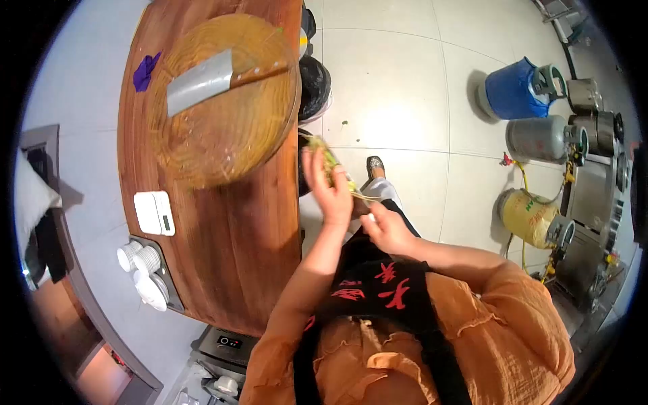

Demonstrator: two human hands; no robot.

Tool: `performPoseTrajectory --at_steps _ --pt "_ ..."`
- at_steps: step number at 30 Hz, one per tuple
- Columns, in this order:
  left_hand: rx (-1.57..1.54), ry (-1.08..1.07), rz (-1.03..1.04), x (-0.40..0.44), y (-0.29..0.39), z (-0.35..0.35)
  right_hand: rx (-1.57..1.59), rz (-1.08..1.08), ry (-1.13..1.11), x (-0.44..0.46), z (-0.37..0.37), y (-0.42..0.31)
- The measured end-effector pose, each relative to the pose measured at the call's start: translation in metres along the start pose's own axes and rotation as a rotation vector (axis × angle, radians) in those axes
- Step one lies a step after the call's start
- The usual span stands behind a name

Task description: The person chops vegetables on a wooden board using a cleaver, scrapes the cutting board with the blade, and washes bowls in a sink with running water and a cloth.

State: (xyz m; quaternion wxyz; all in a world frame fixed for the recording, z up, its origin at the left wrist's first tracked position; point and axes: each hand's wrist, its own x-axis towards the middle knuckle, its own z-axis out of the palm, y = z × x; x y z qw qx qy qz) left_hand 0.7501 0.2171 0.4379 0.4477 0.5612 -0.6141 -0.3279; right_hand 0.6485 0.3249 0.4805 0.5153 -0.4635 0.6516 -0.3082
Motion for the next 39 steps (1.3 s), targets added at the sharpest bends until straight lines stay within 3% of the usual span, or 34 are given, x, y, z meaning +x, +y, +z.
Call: performPoseTrajectory --at_steps 3,8,9,10,11,12,14,15,16,18,20,21,25,31,34,37,39 --pt "-0.077 -0.098 -0.155 0.015 -0.025 0.079 0.078 0.348 -0.015 0.042 -0.046 0.017" --pt "-0.062 -0.217 -0.455 0.083 -0.117 0.143 -0.057 0.136 0.087 0.162 -0.045 0.068" --pt "-0.216 -0.195 -0.599 0.118 -0.114 0.139 -0.101 0.117 0.065 0.196 -0.042 0.066" --pt "-0.067 0.043 -0.461 0.143 -0.143 0.142 -0.005 0.224 -0.044 0.227 -0.041 0.057" --pt "0.001 0.241 -0.484 0.164 -0.156 0.137 0.079 0.338 -0.146 0.259 -0.041 0.047" --pt "-0.188 0.159 -0.901 0.187 -0.094 0.114 0.072 0.353 -0.158 0.291 -0.042 0.053" --pt "0.018 -0.044 -0.892 0.177 -0.215 0.126 -0.044 0.283 -0.210 0.323 -0.047 0.052" --pt "0.104 -0.124 -0.709 0.167 -0.184 0.108 -0.497 0.039 -0.261 0.342 -0.040 0.090" --pt "0.191 -0.182 -0.520 0.157 -0.146 0.091 -0.632 -0.066 -0.284 0.341 -0.048 0.101" --pt "0.167 0.063 -0.277 0.102 -0.119 0.096 -0.092 0.272 -0.137 0.288 -0.086 0.094" --pt "0.317 -0.478 -0.200 0.069 -0.025 0.027 0.190 0.423 -0.005 0.234 -0.100 0.085" --pt "0.121 -0.288 -0.011 0.026 -0.058 0.019 0.251 0.371 -0.024 0.212 -0.092 0.086" --pt "0.306 -0.124 0.085 -0.058 -0.046 -0.103 0.124 0.292 0.001 0.129 -0.086 0.074" --pt "0.877 0.477 -0.493 -0.175 -0.094 -0.334 0.040 0.204 -0.156 0.038 -0.009 0.005" --pt "1.105 0.606 -0.704 -0.234 -0.158 -0.431 0.079 0.168 -0.202 0.017 0.045 -0.020" --pt "1.100 0.563 -1.048 -0.252 -0.193 -0.501 0.071 0.144 -0.217 0.002 0.093 -0.044" --pt "1.010 0.586 -1.066 -0.248 -0.224 -0.531 0.010 0.159 -0.213 -0.004 0.112 -0.058"
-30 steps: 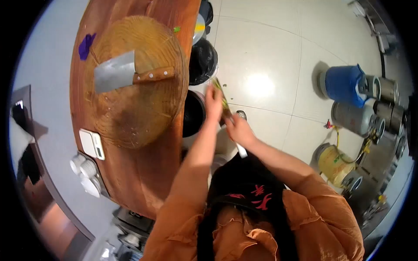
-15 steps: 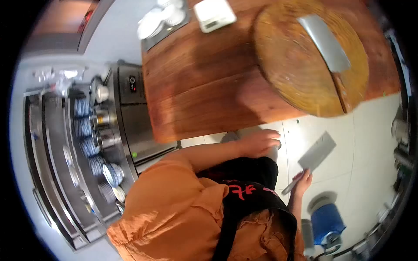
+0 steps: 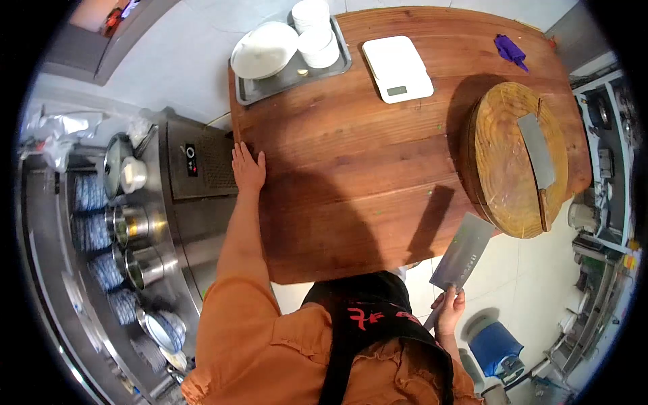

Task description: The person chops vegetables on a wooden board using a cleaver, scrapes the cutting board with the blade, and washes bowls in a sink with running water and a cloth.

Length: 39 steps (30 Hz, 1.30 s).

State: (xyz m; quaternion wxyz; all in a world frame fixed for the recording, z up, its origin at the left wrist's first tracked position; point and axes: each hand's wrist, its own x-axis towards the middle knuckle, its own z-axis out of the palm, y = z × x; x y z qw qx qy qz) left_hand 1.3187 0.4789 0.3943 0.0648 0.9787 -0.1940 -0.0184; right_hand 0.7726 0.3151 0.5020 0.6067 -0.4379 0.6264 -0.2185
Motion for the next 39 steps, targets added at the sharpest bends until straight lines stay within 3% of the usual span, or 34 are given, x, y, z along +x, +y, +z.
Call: performPoseTrajectory --at_steps 3,7,12,13,14,15,17,18,20,22,28,30,31,34,35,38,39 --pt "0.047 0.080 0.100 0.051 0.021 0.014 -0.025 0.001 0.026 -0.005 0.020 -0.012" --pt "0.126 0.018 0.258 0.086 0.078 0.014 -0.022 0.004 0.071 -0.011 0.039 -0.022" --pt "0.134 -0.062 0.683 0.064 0.165 0.018 0.000 0.014 0.058 -0.013 0.064 -0.020" --pt "0.081 -0.079 0.776 0.049 0.187 0.014 -0.006 0.037 0.066 -0.016 0.071 -0.025" --pt "-0.067 -0.244 0.899 0.035 0.214 -0.006 -0.006 0.039 0.055 -0.013 0.073 -0.025" --pt "-0.046 -0.237 1.007 0.016 0.234 -0.003 -0.005 0.043 0.047 -0.013 0.077 -0.023" --pt "-0.225 -0.414 1.348 -0.018 0.265 0.005 -0.019 0.047 0.027 -0.014 0.080 -0.020" --pt "-0.326 -0.348 1.449 -0.026 0.274 0.004 -0.016 0.046 0.039 -0.014 0.081 -0.022" --pt "-0.301 -0.164 1.402 -0.020 0.313 0.010 -0.014 0.056 0.072 -0.018 0.080 -0.028" --pt "-0.088 -0.021 1.274 0.010 0.353 0.019 0.013 0.080 0.096 -0.017 0.067 -0.029" --pt "0.048 0.085 1.182 0.092 0.368 0.013 0.054 0.112 0.151 -0.007 0.052 -0.029" --pt "0.205 0.278 1.124 0.102 0.374 0.017 0.126 0.132 0.162 -0.004 0.048 -0.023" --pt "0.139 0.274 1.156 0.102 0.377 0.017 0.123 0.134 0.154 -0.002 0.047 -0.024" --pt "-0.107 -0.036 1.512 0.088 0.402 0.023 0.141 0.163 0.158 0.001 0.045 -0.026" --pt "-0.065 -0.038 1.575 0.085 0.414 0.032 0.142 0.168 0.166 0.000 0.045 -0.026" --pt "-0.089 -0.022 1.285 0.071 0.450 0.066 0.119 0.178 0.161 -0.004 0.041 -0.026" --pt "-0.049 0.018 1.301 0.059 0.454 0.068 0.109 0.161 0.161 -0.006 0.039 -0.020"
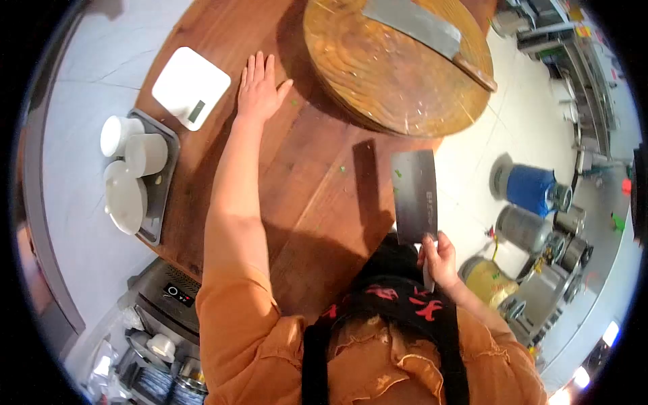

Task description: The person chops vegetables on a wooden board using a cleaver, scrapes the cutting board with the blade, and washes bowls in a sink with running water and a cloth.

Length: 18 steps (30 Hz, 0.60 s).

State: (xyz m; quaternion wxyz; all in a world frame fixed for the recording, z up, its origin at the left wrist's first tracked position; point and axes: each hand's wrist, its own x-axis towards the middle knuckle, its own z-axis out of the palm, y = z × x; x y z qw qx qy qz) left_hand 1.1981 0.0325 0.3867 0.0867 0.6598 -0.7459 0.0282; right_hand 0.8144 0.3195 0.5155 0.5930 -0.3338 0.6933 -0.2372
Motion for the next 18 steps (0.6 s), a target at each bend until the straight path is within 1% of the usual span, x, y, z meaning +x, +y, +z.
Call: performPoseTrajectory --at_steps 3,4,5,6,7,8,9,11,12,13,14,15,16,17,18 --pt "-0.048 -0.015 0.169 -0.012 0.049 0.000 0.018 0.046 0.019 -0.003 -0.002 0.001" --pt "0.028 -0.345 0.178 -0.020 0.069 -0.022 0.036 0.045 0.012 -0.002 -0.003 0.002" --pt "-0.073 -0.230 0.211 -0.040 0.077 -0.006 0.055 0.045 0.002 -0.002 -0.003 0.005" --pt "-0.097 -0.174 0.247 -0.058 0.090 -0.002 0.075 0.042 -0.009 -0.002 -0.004 0.008" --pt "-0.209 -0.233 0.277 -0.078 0.103 -0.009 0.094 0.037 -0.022 -0.001 -0.005 0.010" --pt "-0.315 -0.166 0.351 -0.100 0.116 -0.010 0.085 0.049 -0.030 -0.001 -0.007 0.011" --pt "-0.438 -0.218 0.426 -0.115 0.131 -0.023 0.017 0.039 -0.008 -0.002 -0.009 0.012" --pt "-0.571 -0.268 0.451 -0.134 0.143 -0.041 -0.125 0.009 0.038 0.002 -0.016 0.011" --pt "-0.488 -0.204 0.408 -0.126 0.137 -0.050 -0.243 -0.061 0.097 0.006 -0.023 0.015" --pt "-0.553 -0.041 0.326 -0.111 0.116 -0.030 -0.361 -0.120 0.156 0.010 -0.031 0.021" --pt "-0.658 0.039 0.124 -0.095 0.102 -0.019 -0.483 -0.175 0.211 0.011 -0.038 0.025" --pt "-0.306 0.107 -0.027 -0.081 0.086 -0.015 -0.593 -0.344 0.268 0.014 -0.043 0.020" --pt "-0.191 0.135 -0.148 -0.061 0.069 -0.008 -0.668 -0.349 0.287 0.016 -0.048 0.017" --pt "-0.221 0.144 -0.179 -0.047 0.057 -0.011 -0.740 -0.359 0.309 0.018 -0.054 0.016" --pt "-0.182 0.100 -0.167 -0.036 0.053 -0.008 -0.786 -0.422 0.335 0.020 -0.059 0.016"
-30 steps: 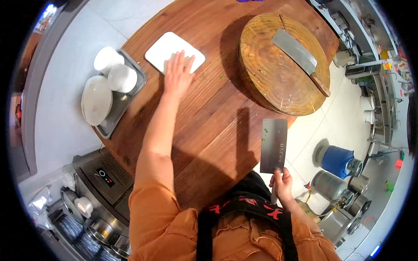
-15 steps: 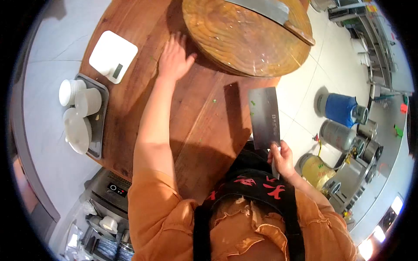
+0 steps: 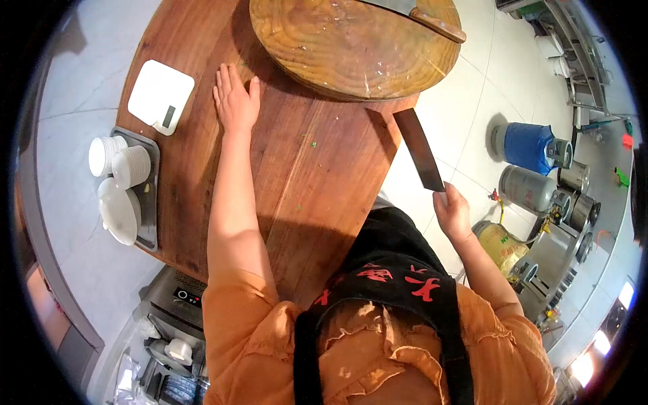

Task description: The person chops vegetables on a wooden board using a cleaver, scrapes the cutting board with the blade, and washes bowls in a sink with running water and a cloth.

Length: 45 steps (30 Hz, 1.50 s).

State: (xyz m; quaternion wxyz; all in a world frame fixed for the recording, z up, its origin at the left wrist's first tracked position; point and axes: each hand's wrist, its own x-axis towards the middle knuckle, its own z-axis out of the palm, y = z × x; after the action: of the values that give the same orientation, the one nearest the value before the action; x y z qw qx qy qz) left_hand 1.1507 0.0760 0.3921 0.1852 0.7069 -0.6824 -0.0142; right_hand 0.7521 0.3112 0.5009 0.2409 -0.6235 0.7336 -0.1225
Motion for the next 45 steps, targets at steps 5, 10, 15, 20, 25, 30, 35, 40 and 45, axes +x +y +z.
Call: performPoseTrajectory --at_steps 5,10,15,20,25,30,35,40,45 --pt "0.202 -0.367 0.231 -0.033 0.054 0.003 -0.188 -0.208 0.003 0.018 -0.006 -0.003" --pt "-0.179 -0.367 0.401 -0.132 0.098 -0.014 -0.227 -0.377 -0.049 0.047 0.027 -0.038" --pt "-0.613 -0.249 0.179 -0.181 0.077 -0.055 -0.350 -0.580 -0.140 0.078 0.045 -0.055" --pt "-0.227 -0.031 -0.058 -0.217 0.005 -0.066 -0.381 -0.613 -0.041 0.118 0.058 -0.069" --pt "-0.109 0.013 -0.148 -0.231 -0.017 -0.067 -0.417 -0.889 -0.204 0.094 0.063 -0.086" --pt "-0.062 -0.035 -0.174 -0.230 -0.010 -0.068 -0.434 -0.712 -0.134 0.101 0.060 -0.086" --pt "-0.202 0.016 -0.237 -0.231 -0.013 -0.064 -0.452 -0.948 -0.078 0.059 0.077 -0.076" --pt "-0.333 -0.005 0.042 -0.205 0.049 -0.118 -0.480 -0.867 0.002 0.040 0.057 -0.079" --pt "-0.180 -0.346 0.333 -0.178 0.129 -0.134 -0.478 -1.038 0.080 0.050 0.035 -0.082"
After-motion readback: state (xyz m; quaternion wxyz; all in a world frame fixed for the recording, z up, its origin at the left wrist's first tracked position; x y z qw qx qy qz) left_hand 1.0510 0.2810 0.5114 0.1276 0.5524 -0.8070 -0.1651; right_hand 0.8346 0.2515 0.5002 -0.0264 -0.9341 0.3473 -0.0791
